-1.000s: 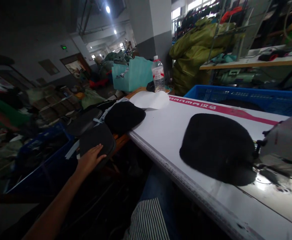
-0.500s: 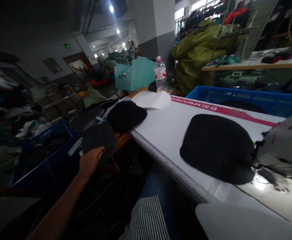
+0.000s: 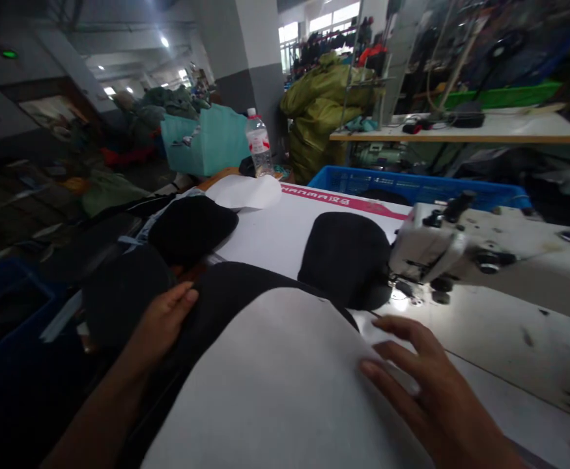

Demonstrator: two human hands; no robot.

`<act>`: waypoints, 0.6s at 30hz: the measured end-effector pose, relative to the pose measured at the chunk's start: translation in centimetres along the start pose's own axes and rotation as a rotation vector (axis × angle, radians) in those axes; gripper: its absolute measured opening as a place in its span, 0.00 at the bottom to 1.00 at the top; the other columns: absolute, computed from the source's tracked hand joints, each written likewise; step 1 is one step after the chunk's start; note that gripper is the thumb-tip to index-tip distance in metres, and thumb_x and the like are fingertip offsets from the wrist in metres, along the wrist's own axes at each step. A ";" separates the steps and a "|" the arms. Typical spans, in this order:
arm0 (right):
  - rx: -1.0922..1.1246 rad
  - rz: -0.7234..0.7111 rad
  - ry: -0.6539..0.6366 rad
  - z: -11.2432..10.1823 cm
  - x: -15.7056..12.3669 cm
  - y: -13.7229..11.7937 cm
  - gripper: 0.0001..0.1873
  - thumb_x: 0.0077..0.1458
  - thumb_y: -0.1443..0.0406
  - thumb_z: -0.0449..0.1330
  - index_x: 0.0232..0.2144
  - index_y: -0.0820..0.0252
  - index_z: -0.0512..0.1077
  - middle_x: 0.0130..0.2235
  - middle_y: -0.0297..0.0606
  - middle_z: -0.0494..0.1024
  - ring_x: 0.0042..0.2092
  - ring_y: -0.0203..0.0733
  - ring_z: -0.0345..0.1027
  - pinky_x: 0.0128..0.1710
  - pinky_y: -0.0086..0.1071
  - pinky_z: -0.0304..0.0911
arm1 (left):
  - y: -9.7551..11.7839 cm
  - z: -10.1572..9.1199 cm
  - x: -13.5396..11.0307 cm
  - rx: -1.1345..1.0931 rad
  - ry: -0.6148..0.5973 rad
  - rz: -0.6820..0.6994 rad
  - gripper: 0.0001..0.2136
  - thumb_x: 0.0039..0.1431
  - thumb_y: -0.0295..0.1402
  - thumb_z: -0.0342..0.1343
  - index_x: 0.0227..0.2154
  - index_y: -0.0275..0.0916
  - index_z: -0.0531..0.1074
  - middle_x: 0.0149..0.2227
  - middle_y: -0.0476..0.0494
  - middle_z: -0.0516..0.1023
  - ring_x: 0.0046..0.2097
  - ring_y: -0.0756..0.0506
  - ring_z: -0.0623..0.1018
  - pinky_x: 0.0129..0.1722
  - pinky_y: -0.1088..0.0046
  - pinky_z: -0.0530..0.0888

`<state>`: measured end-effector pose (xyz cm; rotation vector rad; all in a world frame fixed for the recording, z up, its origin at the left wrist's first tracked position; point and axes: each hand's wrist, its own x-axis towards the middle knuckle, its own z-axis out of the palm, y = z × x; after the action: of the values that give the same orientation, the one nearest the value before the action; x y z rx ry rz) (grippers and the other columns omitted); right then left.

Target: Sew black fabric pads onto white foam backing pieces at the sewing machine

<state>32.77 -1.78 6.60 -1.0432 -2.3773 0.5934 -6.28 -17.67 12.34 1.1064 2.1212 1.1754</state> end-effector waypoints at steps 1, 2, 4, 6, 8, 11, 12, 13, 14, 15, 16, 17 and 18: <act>0.019 -0.010 -0.067 0.4 0.7 -0.1 0.20 0.62 0.44 0.58 0.34 0.49 0.78 0.61 0.47 0.72 0.56 0.59 0.72 0.41 0.45 0.77 | -0.5 2.1 1.0 -0.142 -0.125 -0.041 0.25 0.64 0.56 0.55 0.42 0.37 0.79 0.35 0.43 0.83 0.36 0.41 0.80 0.37 0.69 0.75; 0.043 -0.006 -0.111 0.9 1.6 -0.1 0.19 0.63 0.46 0.57 0.33 0.50 0.78 0.63 0.46 0.70 0.57 0.58 0.72 0.47 0.47 0.76 | -1.0 4.1 1.8 -0.258 -0.224 -0.076 0.25 0.63 0.56 0.56 0.42 0.36 0.79 0.35 0.43 0.83 0.36 0.42 0.80 0.36 0.69 0.75; 0.090 0.042 -0.160 1.7 3.1 -0.1 0.19 0.65 0.48 0.56 0.32 0.52 0.77 0.57 0.45 0.76 0.51 0.52 0.76 0.49 0.46 0.74 | -1.9 7.6 2.8 -0.400 -0.343 -0.114 0.25 0.62 0.56 0.59 0.43 0.35 0.79 0.34 0.43 0.82 0.35 0.43 0.79 0.36 0.70 0.74; 0.114 0.115 -0.197 2.1 3.9 0.3 0.18 0.65 0.49 0.56 0.31 0.53 0.75 0.43 0.42 0.80 0.41 0.46 0.77 0.43 0.41 0.73 | -2.5 9.9 3.3 -0.435 -0.391 -0.111 0.24 0.62 0.55 0.60 0.42 0.35 0.79 0.34 0.43 0.82 0.35 0.43 0.78 0.37 0.71 0.73; 0.112 0.191 -0.197 2.3 4.0 0.7 0.17 0.63 0.49 0.57 0.31 0.54 0.73 0.34 0.37 0.78 0.33 0.44 0.74 0.36 0.38 0.69 | -2.9 11.1 3.6 -0.429 -0.411 -0.102 0.25 0.64 0.55 0.58 0.41 0.35 0.80 0.36 0.43 0.82 0.39 0.43 0.79 0.41 0.70 0.74; 0.085 0.266 -0.130 2.6 3.6 1.3 0.17 0.61 0.49 0.59 0.30 0.54 0.72 0.30 0.36 0.77 0.30 0.43 0.71 0.33 0.37 0.65 | -3.3 12.1 3.9 -0.419 -0.446 -0.087 0.30 0.68 0.60 0.48 0.45 0.35 0.79 0.43 0.39 0.83 0.45 0.40 0.79 0.46 0.67 0.74; 0.081 0.274 -0.112 2.7 3.4 1.4 0.17 0.61 0.48 0.59 0.30 0.54 0.72 0.30 0.36 0.77 0.30 0.43 0.71 0.32 0.37 0.65 | -3.3 12.4 4.0 -0.404 -0.473 -0.063 0.31 0.68 0.60 0.47 0.47 0.35 0.79 0.45 0.39 0.83 0.47 0.39 0.79 0.48 0.66 0.75; 0.080 0.274 -0.100 2.9 3.4 1.4 0.17 0.60 0.48 0.59 0.30 0.54 0.72 0.31 0.36 0.77 0.31 0.43 0.70 0.33 0.37 0.64 | -3.4 12.7 4.1 -0.378 -0.497 -0.030 0.31 0.67 0.60 0.48 0.49 0.35 0.78 0.47 0.38 0.82 0.48 0.39 0.79 0.49 0.65 0.74; 0.083 0.270 -0.095 3.0 3.4 1.4 0.17 0.60 0.49 0.59 0.30 0.54 0.72 0.31 0.36 0.77 0.31 0.43 0.71 0.33 0.37 0.64 | -3.5 13.0 4.2 -0.345 -0.509 0.004 0.30 0.66 0.59 0.51 0.51 0.35 0.77 0.48 0.38 0.82 0.49 0.38 0.80 0.51 0.65 0.74; 0.090 0.269 -0.094 3.0 3.4 1.4 0.17 0.60 0.49 0.60 0.30 0.54 0.72 0.31 0.37 0.77 0.31 0.43 0.71 0.34 0.37 0.64 | -3.5 13.2 4.3 -0.311 -0.506 0.030 0.29 0.65 0.57 0.55 0.51 0.35 0.77 0.48 0.38 0.83 0.50 0.38 0.80 0.51 0.65 0.74; 0.101 0.276 -0.091 3.0 3.4 1.5 0.17 0.60 0.48 0.60 0.30 0.54 0.72 0.32 0.37 0.77 0.32 0.43 0.71 0.35 0.37 0.65 | -3.6 13.5 4.4 -0.284 -0.496 0.040 0.27 0.63 0.55 0.59 0.50 0.35 0.78 0.48 0.38 0.83 0.50 0.37 0.80 0.52 0.64 0.74; 0.117 0.300 -0.076 2.9 3.4 1.5 0.17 0.59 0.48 0.61 0.32 0.54 0.72 0.33 0.37 0.78 0.33 0.44 0.72 0.36 0.38 0.66 | -3.7 13.7 4.4 -0.269 -0.490 0.033 0.26 0.62 0.54 0.60 0.50 0.34 0.78 0.47 0.38 0.83 0.49 0.37 0.80 0.51 0.64 0.75; 0.141 0.341 -0.047 2.7 3.3 1.6 0.18 0.58 0.47 0.62 0.34 0.54 0.72 0.34 0.38 0.78 0.34 0.45 0.72 0.37 0.38 0.67 | -3.7 13.8 4.5 -0.272 -0.498 0.011 0.26 0.62 0.54 0.61 0.49 0.34 0.78 0.47 0.37 0.83 0.49 0.37 0.81 0.50 0.64 0.75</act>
<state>30.14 1.18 4.43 -1.3942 -2.1726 0.9005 -0.62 -8.59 1.88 1.1405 1.5327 1.0227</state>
